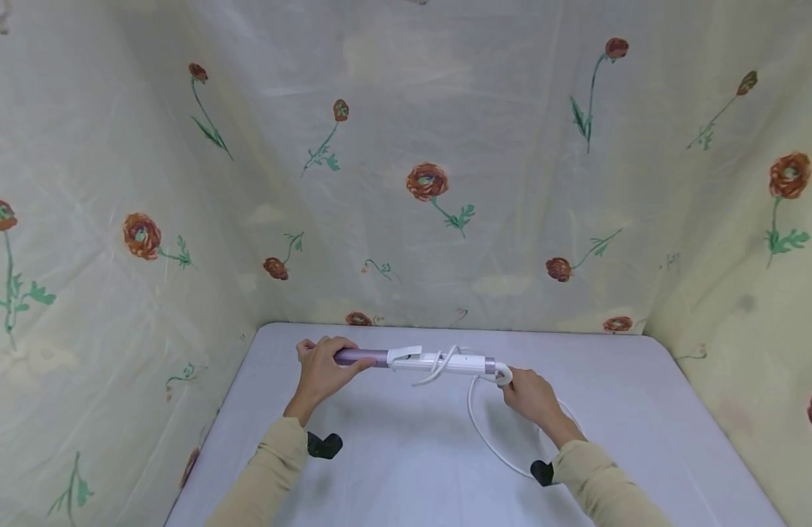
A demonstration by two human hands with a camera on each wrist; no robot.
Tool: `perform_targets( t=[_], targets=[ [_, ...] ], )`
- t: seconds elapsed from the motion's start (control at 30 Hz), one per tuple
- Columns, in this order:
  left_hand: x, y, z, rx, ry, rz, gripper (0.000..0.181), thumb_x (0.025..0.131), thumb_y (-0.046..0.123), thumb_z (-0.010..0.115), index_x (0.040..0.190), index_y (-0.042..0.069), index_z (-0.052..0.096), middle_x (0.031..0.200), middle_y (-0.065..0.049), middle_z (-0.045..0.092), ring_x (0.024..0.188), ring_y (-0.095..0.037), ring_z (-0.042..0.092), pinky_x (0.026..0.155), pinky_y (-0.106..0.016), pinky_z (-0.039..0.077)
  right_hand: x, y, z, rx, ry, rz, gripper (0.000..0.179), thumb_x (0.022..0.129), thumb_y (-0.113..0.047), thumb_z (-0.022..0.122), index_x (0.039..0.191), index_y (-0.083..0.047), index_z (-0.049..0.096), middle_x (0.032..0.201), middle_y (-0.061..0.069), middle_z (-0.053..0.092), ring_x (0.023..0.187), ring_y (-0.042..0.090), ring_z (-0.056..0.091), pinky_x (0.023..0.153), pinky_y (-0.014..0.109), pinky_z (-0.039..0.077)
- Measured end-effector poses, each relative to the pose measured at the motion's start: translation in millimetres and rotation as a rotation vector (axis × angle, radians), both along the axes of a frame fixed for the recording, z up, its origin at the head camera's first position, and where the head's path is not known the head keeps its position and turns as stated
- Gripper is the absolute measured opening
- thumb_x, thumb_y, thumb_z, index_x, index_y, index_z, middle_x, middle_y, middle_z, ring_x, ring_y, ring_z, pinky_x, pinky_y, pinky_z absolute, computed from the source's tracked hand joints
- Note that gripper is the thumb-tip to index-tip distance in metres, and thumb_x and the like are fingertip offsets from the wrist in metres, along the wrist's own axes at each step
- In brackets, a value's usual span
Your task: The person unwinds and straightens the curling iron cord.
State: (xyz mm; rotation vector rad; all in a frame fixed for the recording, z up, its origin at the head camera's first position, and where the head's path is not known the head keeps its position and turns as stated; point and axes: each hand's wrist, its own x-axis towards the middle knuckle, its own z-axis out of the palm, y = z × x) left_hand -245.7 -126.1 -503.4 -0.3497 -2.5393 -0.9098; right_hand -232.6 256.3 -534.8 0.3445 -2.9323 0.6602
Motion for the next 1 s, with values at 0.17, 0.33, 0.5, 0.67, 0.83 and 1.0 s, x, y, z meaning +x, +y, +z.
perform_targets(
  t=[0.17, 0.33, 0.5, 0.67, 0.83, 1.0],
  targets=[
    [-0.4, 2.6, 1.0, 0.005, -0.006, 0.007, 0.046, 0.069, 0.058, 0.075, 0.089, 0.017, 0.07, 0.085, 0.0, 0.069, 0.079, -0.017, 0.053, 0.09, -0.049, 0.015, 9.5, -6, -18.5, 0.052, -0.035, 0.048, 0.01, 0.089, -0.014, 0.059, 0.08, -0.013, 0.061, 0.06, -0.004, 0.05, 0.052, 0.01, 0.04, 0.048, 0.025, 0.031],
    [0.2, 5.9, 0.9, 0.008, -0.015, 0.034, 0.046, 0.07, 0.057, 0.075, 0.09, 0.016, 0.07, 0.086, -0.001, 0.069, 0.08, -0.018, 0.054, 0.091, -0.049, 0.015, 23.1, -14, -33.3, 0.124, -0.08, 0.135, 0.014, 0.089, -0.015, 0.059, 0.076, -0.017, 0.058, 0.061, -0.006, 0.051, 0.055, 0.011, 0.042, 0.051, 0.028, 0.034],
    [0.7, 9.1, -0.6, 0.001, 0.001, 0.047, 0.046, 0.07, 0.056, 0.076, 0.09, 0.015, 0.069, 0.085, -0.002, 0.068, 0.079, -0.018, 0.054, 0.091, -0.049, 0.015, 38.0, -22, -40.1, 0.153, -0.072, 0.279, 0.012, 0.09, -0.015, 0.06, 0.079, -0.016, 0.061, 0.069, -0.007, 0.057, 0.061, 0.011, 0.052, 0.058, 0.032, 0.042],
    [1.7, 11.0, -2.2, -0.001, -0.003, 0.048, 0.048, 0.069, 0.06, 0.074, 0.089, 0.016, 0.069, 0.084, -0.001, 0.068, 0.078, -0.017, 0.054, 0.09, -0.049, 0.016, 50.8, -30, -41.4, 0.039, -0.103, 0.378, 0.015, 0.092, -0.012, 0.058, 0.104, -0.007, 0.065, 0.088, 0.002, 0.066, 0.079, 0.018, 0.064, 0.073, 0.035, 0.05],
    [0.7, 12.7, 0.1, 0.012, 0.003, 0.056, 0.048, 0.07, 0.06, 0.073, 0.089, 0.016, 0.069, 0.083, -0.001, 0.068, 0.078, -0.018, 0.054, 0.09, -0.05, 0.015, 52.7, -44, -24.7, -0.31, -0.179, 0.336, 0.066, 0.095, -0.017, 0.055, 0.149, -0.011, 0.018, 0.127, 0.018, 0.059, 0.114, 0.035, 0.059, 0.095, 0.05, 0.045],
    [0.6, 15.0, 0.7, 0.011, 0.01, 0.059, 0.049, 0.069, 0.06, 0.074, 0.088, 0.016, 0.069, 0.082, -0.001, 0.068, 0.077, -0.018, 0.054, 0.09, -0.051, 0.016, 47.7, -63, -6.5, -0.595, -0.072, 0.296, 0.059, 0.098, -0.016, 0.051, 0.147, -0.01, 0.02, 0.122, 0.02, 0.059, 0.111, 0.033, 0.06, 0.092, 0.04, 0.049]
  ],
)
